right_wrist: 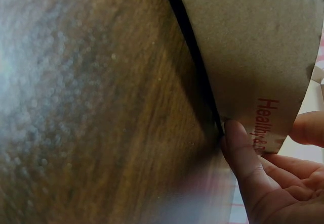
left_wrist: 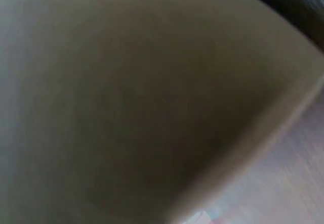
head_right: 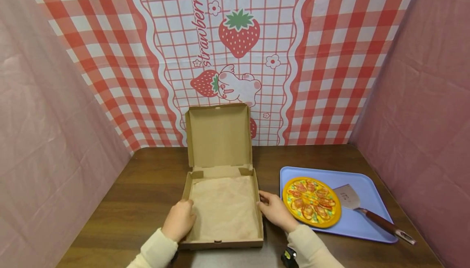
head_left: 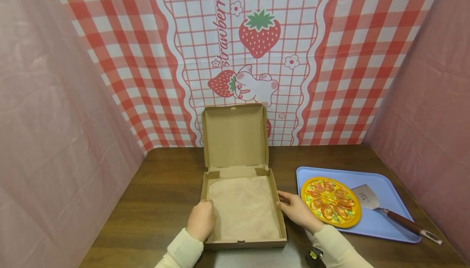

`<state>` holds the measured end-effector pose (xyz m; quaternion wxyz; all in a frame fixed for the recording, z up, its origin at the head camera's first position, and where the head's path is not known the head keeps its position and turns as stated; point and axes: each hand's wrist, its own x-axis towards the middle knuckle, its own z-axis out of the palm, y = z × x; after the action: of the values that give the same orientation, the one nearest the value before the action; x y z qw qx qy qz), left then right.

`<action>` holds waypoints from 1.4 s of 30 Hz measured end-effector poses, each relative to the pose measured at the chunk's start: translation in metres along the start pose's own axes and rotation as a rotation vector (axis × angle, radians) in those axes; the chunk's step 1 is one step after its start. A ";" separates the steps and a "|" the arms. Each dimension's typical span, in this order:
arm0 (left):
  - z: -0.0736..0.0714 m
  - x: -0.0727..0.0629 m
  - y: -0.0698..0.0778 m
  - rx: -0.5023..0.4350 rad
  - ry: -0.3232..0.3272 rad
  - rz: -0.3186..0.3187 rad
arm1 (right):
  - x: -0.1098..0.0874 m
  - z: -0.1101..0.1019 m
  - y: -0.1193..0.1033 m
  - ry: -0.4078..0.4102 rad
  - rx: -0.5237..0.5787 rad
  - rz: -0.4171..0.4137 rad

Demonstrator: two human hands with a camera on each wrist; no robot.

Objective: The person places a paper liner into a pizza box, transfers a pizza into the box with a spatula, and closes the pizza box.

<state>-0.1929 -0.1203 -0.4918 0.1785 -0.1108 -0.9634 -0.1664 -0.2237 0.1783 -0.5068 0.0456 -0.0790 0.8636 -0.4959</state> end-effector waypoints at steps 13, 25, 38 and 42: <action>-0.017 0.005 -0.005 -0.313 -0.102 -0.096 | -0.001 0.000 0.000 0.011 -0.012 -0.009; -0.026 0.010 0.021 -0.626 -0.114 -0.126 | -0.001 -0.001 0.000 -0.018 0.038 -0.012; -0.018 0.017 0.066 -0.708 -0.211 -0.025 | -0.016 -0.051 -0.012 0.055 -0.189 -0.110; -0.014 0.019 0.082 -0.707 -0.277 -0.010 | -0.028 -0.077 -0.014 0.102 -0.265 -0.135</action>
<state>-0.1832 -0.0475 -0.4490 -0.0035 -0.1825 -0.8620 -0.4729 -0.2066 0.2420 -0.4560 -0.0426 -0.1167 0.9154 -0.3828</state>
